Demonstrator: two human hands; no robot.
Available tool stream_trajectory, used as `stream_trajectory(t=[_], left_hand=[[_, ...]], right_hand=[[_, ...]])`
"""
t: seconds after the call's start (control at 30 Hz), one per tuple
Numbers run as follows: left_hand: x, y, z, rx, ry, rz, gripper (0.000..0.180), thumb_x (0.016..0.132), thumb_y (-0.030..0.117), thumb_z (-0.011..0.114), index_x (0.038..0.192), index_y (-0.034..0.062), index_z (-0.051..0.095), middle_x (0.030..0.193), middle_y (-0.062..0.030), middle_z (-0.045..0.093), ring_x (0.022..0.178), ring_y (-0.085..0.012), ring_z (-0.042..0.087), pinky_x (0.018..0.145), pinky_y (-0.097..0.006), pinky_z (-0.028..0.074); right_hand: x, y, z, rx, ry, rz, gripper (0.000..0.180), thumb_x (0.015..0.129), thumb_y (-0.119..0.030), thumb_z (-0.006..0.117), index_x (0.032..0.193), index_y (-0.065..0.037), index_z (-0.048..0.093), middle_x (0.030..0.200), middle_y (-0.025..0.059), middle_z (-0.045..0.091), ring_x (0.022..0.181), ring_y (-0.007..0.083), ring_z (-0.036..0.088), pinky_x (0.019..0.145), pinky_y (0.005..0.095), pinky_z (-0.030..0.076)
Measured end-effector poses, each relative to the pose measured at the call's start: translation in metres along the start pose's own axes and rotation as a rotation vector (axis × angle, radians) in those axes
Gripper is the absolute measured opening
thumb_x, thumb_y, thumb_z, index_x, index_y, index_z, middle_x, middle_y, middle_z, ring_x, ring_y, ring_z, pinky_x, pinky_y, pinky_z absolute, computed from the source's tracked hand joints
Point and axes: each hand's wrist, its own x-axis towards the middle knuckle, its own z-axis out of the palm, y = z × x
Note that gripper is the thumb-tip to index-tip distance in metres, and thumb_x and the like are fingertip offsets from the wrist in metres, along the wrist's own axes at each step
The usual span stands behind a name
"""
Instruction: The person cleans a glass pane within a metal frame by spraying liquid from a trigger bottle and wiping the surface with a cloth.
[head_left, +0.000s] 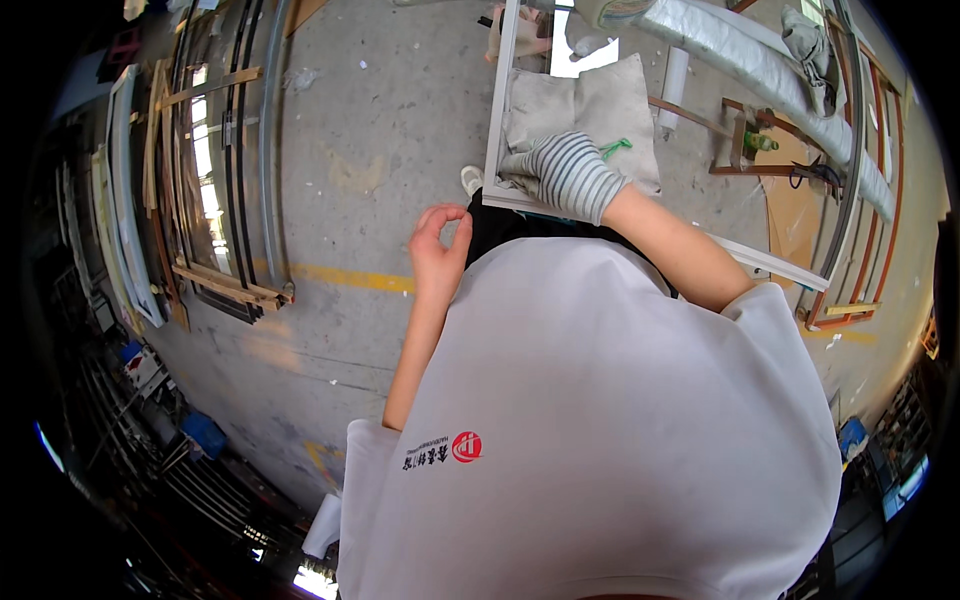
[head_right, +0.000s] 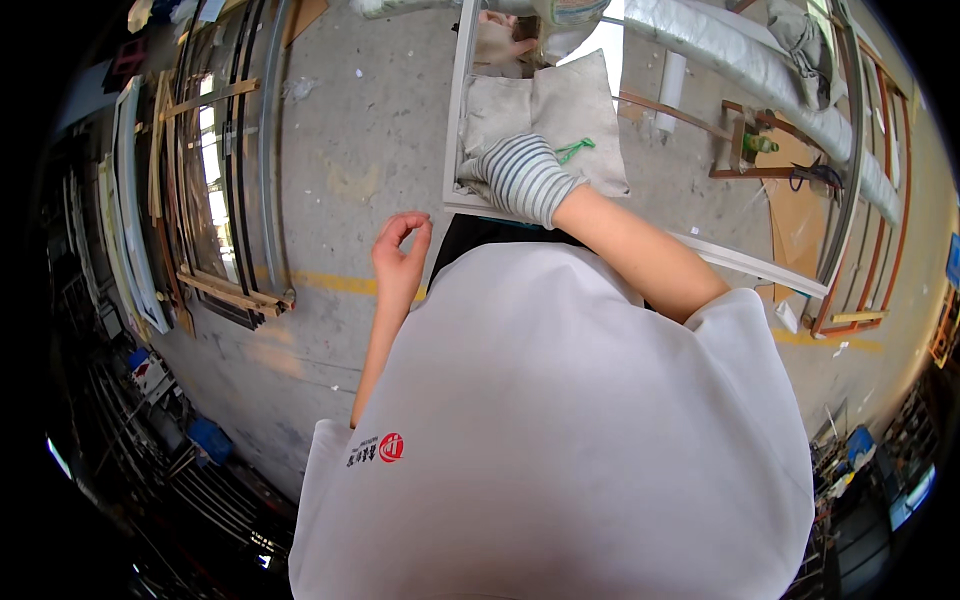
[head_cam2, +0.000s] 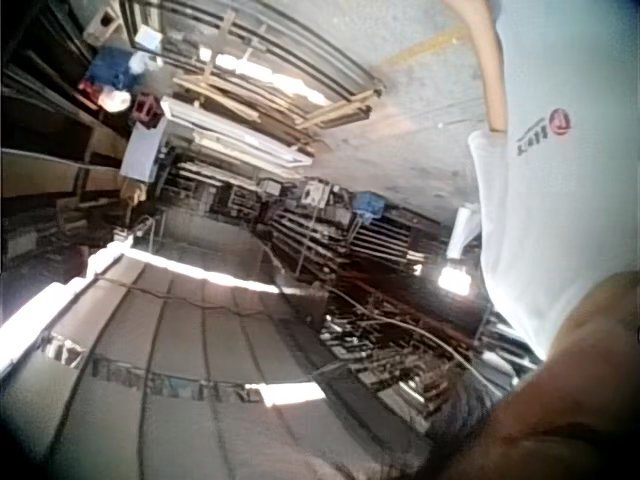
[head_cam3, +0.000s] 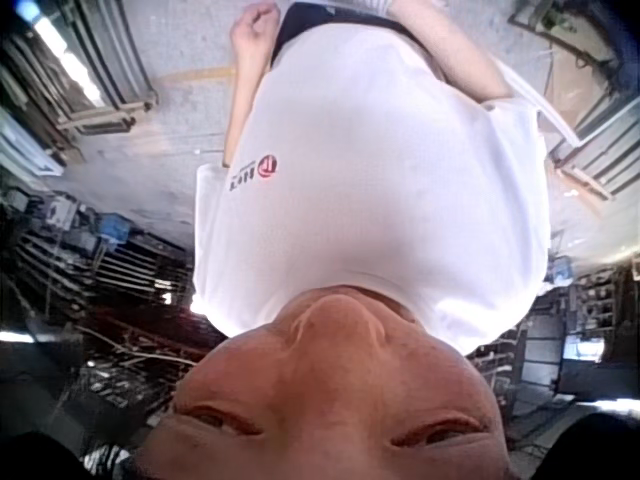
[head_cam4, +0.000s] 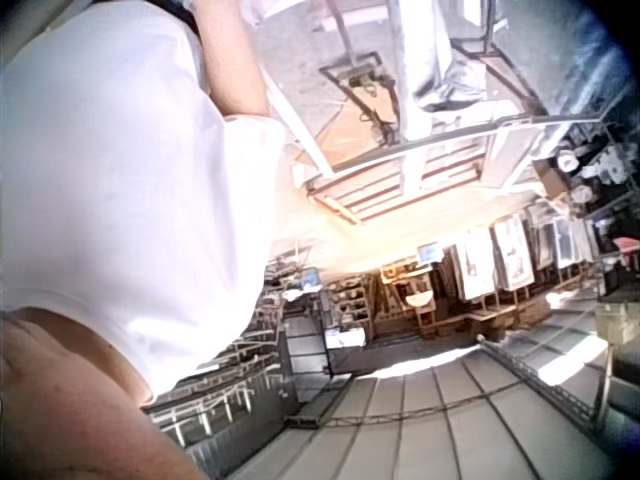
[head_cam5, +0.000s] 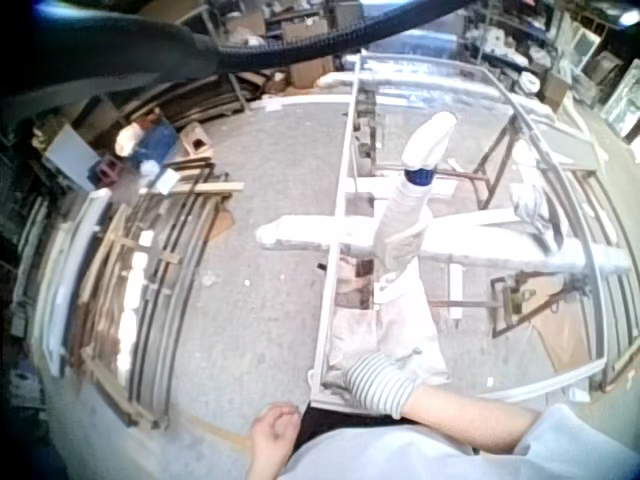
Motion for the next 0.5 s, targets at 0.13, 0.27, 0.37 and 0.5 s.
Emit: stream_trajectory(t=[0.13,0.27,0.37,0.5], left_hand=[[0.004,0.007,0.002,-0.011,-0.037,-0.010,0.009,0.084,0.005,0.063,0.091,-0.0010,0.065,0.097,-0.0100,0.066,0.092,-0.0191,0.062,0.085,-0.029,0.048],[0.005,0.003,0.001,-0.024,-0.018,-0.004,0.010,0.084,0.005,0.063,0.091,-0.0014,0.065,0.096,-0.0101,0.066,0.091,-0.0187,0.062,0.086,-0.029,0.048],[0.007,-0.002,0.003,-0.040,0.001,-0.031,0.010,0.084,0.005,0.063,0.092,-0.0018,0.065,0.096,-0.0099,0.066,0.091,-0.0183,0.062,0.086,-0.029,0.048],[0.008,0.003,0.004,0.013,-0.038,-0.029,0.010,0.085,0.004,0.062,0.092,-0.0018,0.065,0.097,-0.0097,0.066,0.091,-0.0179,0.062,0.086,-0.029,0.048]], right_hand=[[0.001,0.023,0.002,-0.090,-0.087,-0.132,0.024,0.085,-0.024,0.058,0.107,-0.020,0.068,0.086,0.0053,0.067,0.073,0.0289,0.064,0.063,0.0391,0.050],[-0.011,0.047,0.000,-0.190,-0.180,-0.119,0.025,0.084,-0.024,0.058,0.108,-0.021,0.067,0.084,0.0055,0.066,0.071,0.0287,0.064,0.062,0.0393,0.050],[-0.009,0.030,0.005,-0.205,-0.146,-0.104,0.026,0.084,-0.024,0.059,0.109,-0.021,0.066,0.083,0.0058,0.066,0.070,0.0285,0.064,0.061,0.0394,0.050],[0.002,0.000,-0.003,-0.197,-0.076,-0.081,0.027,0.084,-0.024,0.057,0.109,-0.023,0.065,0.077,0.0079,0.063,0.066,0.0277,0.063,0.056,0.0413,0.048]])
